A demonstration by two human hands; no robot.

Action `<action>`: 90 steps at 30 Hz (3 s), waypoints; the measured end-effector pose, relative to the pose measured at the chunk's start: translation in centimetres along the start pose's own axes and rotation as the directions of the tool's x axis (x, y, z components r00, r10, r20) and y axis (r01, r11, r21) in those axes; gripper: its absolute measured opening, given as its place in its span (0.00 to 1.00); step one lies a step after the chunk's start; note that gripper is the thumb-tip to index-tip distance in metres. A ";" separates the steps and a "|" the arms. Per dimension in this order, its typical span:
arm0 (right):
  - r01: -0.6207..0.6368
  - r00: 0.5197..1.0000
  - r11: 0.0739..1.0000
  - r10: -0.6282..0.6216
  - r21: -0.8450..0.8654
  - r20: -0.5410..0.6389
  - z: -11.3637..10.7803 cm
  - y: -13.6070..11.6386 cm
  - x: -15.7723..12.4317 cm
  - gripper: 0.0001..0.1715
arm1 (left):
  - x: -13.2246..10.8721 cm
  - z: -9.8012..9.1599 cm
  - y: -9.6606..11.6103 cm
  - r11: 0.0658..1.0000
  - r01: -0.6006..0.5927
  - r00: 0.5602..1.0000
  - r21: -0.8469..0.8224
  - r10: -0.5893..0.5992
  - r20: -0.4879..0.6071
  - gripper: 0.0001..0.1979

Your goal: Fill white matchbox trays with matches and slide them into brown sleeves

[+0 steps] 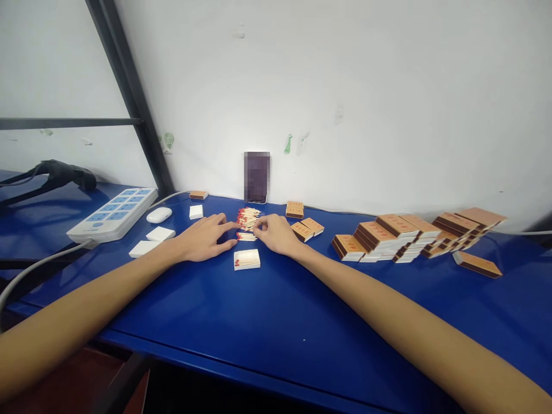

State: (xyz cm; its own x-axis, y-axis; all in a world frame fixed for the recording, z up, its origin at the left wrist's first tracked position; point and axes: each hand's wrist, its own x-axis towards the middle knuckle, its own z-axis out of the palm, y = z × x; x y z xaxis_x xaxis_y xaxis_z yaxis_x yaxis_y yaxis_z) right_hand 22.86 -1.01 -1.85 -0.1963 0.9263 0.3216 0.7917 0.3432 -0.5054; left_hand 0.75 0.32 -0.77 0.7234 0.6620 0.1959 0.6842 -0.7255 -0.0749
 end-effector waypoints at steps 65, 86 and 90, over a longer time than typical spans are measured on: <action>0.106 0.907 0.961 0.011 -0.254 0.421 -4.6 0.0 0.9 0.05 | 0.8 0.0 1.6 0.997 -0.072 0.997 0.034 0.073 -0.028 0.26; 0.298 0.817 0.939 -0.159 -0.171 0.555 -5.6 0.0 0.9 0.06 | 0.5 -0.2 0.7 0.996 -0.079 0.991 -0.031 0.075 -0.113 0.17; 0.272 0.788 0.957 -0.162 -0.099 0.595 -5.4 -0.7 0.5 0.08 | 0.7 0.1 0.5 0.992 -0.075 0.992 -0.103 0.064 -0.106 0.17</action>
State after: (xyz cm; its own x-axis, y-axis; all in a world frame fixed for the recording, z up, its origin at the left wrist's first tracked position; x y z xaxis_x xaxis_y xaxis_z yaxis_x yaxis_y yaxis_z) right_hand 25.30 -1.59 2.97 -0.6267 0.7664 -0.1410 0.7620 0.5647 -0.3170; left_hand 1.61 0.42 -0.80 0.7521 0.5904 0.2928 0.6146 -0.7888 0.0119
